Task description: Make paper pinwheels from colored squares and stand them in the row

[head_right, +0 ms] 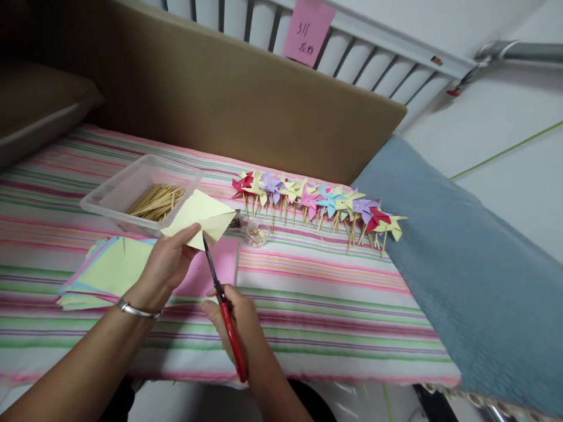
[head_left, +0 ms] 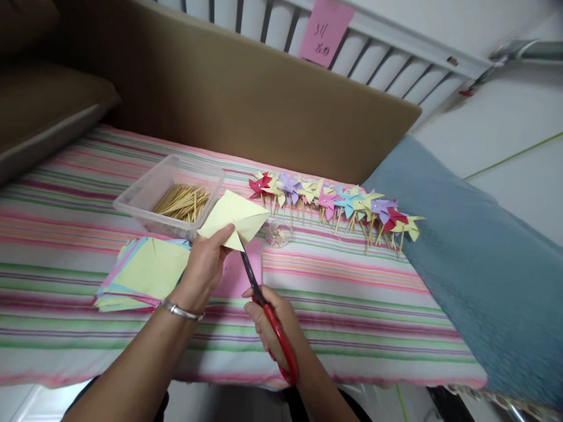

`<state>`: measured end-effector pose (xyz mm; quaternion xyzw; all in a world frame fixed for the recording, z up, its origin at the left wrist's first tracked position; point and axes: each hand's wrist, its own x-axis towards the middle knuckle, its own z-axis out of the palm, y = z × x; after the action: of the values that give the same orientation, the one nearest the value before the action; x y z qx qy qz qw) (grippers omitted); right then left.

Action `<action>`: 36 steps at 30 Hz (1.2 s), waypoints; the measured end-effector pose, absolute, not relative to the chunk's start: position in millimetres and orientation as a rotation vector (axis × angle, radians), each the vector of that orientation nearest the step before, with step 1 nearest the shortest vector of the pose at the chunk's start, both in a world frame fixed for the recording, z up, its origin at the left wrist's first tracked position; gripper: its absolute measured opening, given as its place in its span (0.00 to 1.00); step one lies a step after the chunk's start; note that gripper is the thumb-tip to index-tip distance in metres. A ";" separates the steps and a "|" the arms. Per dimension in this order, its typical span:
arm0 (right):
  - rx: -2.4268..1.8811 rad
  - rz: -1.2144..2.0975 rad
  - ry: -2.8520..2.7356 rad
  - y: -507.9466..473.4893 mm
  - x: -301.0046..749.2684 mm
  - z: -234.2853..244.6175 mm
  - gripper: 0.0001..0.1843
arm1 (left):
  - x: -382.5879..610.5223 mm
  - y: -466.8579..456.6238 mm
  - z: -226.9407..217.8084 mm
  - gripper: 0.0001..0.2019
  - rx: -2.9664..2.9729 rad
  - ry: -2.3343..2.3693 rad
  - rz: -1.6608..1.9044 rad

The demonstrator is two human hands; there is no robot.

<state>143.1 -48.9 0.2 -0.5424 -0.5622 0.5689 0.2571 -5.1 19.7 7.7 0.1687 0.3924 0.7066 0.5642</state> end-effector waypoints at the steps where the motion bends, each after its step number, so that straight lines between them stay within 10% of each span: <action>1: -1.468 1.538 -1.526 -48.1 143.5 -0.1 0.16 | -4.4 19.7 7.9 0.15 0.391 0.918 1.658; 36: -1.487 1.407 -1.658 -38.6 146.2 -6.9 0.15 | 0.4 19.3 7.5 0.15 0.389 0.878 1.673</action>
<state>146.2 -38.6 -6.9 -0.5466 -0.6093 0.5168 0.2509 0.4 19.3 7.5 0.1656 0.3740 0.7126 0.5700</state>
